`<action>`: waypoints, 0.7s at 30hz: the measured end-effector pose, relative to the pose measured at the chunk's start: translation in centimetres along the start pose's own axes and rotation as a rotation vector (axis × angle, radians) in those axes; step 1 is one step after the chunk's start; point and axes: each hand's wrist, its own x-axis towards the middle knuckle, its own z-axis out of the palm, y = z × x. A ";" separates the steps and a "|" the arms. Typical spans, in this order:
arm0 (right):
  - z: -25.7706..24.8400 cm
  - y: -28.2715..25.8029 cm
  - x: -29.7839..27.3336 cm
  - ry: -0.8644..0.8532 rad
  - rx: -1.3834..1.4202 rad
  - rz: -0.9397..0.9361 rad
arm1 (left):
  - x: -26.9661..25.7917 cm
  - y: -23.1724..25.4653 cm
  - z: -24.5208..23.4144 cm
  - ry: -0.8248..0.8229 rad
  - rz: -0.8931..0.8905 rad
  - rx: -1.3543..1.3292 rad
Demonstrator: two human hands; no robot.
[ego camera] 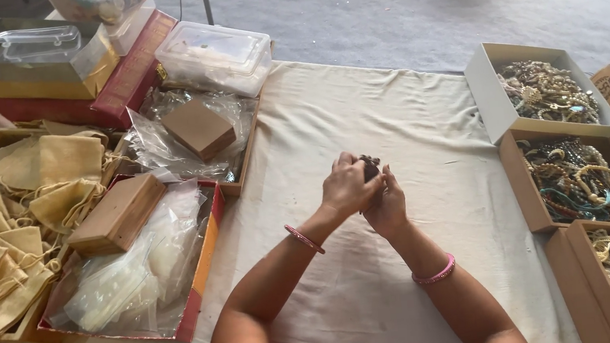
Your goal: Sorts and packages various necklaces and beads into plastic bags and containers at a warehouse table.
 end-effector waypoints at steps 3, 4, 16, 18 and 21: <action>2.2 0.1 -0.9 0.094 0.072 0.088 | -0.9 -0.6 2.4 0.161 0.153 0.246; 1.9 0.4 -1.0 0.087 0.071 0.093 | -1.1 -1.0 3.3 0.166 0.148 0.250; -1.7 1.0 1.0 0.097 0.083 0.061 | 3.7 -0.2 -10.6 0.566 0.045 0.552; -0.9 0.8 0.5 0.094 0.044 0.082 | 8.6 -6.0 -14.8 0.847 -0.271 0.852; -1.2 1.0 0.5 0.061 0.025 0.075 | 10.2 -14.9 -22.8 0.830 -0.363 0.841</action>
